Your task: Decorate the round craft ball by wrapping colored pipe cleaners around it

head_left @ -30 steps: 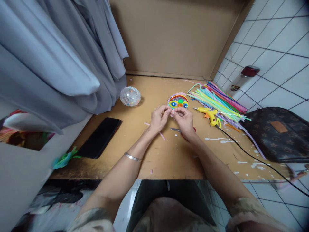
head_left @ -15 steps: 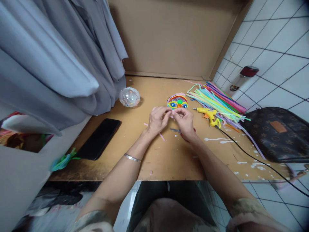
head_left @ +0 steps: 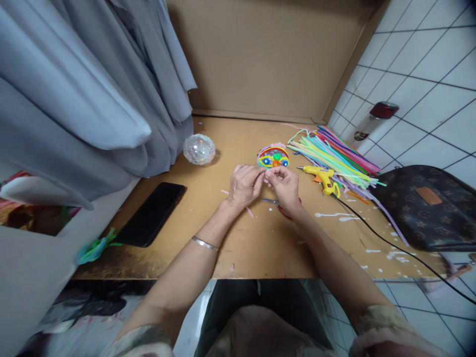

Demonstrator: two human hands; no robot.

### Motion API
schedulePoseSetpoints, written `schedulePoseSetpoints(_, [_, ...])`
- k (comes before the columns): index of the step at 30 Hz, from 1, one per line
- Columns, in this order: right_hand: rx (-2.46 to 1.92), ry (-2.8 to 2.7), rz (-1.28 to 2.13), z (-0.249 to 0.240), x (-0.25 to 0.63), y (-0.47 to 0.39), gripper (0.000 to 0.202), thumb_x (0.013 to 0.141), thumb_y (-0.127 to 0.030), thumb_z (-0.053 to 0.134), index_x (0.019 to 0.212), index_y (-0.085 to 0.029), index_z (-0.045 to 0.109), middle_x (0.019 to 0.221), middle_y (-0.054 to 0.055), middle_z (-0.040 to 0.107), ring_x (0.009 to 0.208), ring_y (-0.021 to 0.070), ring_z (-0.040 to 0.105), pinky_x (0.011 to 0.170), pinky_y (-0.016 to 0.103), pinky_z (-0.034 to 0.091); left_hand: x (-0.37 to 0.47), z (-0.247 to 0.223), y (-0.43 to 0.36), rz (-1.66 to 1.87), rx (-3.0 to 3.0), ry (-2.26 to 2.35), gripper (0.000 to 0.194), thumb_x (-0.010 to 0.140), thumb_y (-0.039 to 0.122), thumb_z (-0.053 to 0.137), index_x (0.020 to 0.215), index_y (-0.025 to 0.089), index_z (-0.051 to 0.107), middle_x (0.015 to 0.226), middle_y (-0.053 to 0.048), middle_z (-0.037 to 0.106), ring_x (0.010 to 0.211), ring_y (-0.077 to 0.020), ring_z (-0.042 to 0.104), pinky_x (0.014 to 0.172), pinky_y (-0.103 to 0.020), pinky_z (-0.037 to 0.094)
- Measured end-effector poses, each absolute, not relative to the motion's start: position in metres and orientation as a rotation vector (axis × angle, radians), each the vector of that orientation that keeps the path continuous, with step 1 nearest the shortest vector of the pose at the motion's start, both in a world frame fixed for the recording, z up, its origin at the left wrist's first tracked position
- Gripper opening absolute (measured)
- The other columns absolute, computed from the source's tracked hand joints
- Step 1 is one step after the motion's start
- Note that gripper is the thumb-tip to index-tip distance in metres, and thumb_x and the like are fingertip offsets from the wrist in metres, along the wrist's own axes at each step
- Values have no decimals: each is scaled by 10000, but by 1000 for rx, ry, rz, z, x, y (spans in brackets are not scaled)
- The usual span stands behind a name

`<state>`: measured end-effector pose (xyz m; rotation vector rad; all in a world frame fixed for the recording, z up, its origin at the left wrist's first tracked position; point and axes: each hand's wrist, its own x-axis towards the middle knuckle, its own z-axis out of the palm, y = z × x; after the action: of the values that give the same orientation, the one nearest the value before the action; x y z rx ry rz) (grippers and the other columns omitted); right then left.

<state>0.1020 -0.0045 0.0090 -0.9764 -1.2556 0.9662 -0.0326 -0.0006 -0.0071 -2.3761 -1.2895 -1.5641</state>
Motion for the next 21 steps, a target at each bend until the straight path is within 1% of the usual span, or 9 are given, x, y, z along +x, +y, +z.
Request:
schedulePoseSetpoints(4, [-979,-1256,972,12,102,-6,270,679,-431,759,700,-190,640,605,-24,606,531,95,513,542,255,464,-33,-7,-1,-1646,-2330,-1344,228,934,295,508,923,179,705,855,-84,758,804,-191,671,819,-356,439])
schedulePoseSetpoints(8, [-1016,-1255,975,13,103,-5,302,678,-465,766,706,-191,642,626,-14,623,551,98,522,541,249,456,-34,-6,1,-1696,-2366,-1411,222,926,337,551,840,206,709,856,-61,760,836,-195,665,851,-364,436])
schedulePoseSetpoints(13, [-1011,-1252,992,14,105,-5,335,659,-490,785,715,-189,649,617,-19,623,508,81,484,502,237,420,-35,-6,4,-1739,-2453,-1405,228,934,339,551,823,214,705,867,-56,753,872,-197,653,870,-365,448])
schedulePoseSetpoints(16, [-1020,-1252,1024,16,105,-5,362,634,-512,799,706,-188,654,591,-25,618,483,74,471,477,227,401,-36,-6,5,-1750,-2462,-1411,237,938,342,546,817,216,706,861,-56,749,863,-198,648,877,-370,451])
schedulePoseSetpoints(21, [-1027,-1213,1104,18,107,-2,400,535,-505,850,673,-188,647,569,-27,626,478,73,487,456,212,388,-37,-6,5,-1750,-2472,-1394,232,935,343,549,836,219,718,879,-64,757,876,-205,656,893,-381,454])
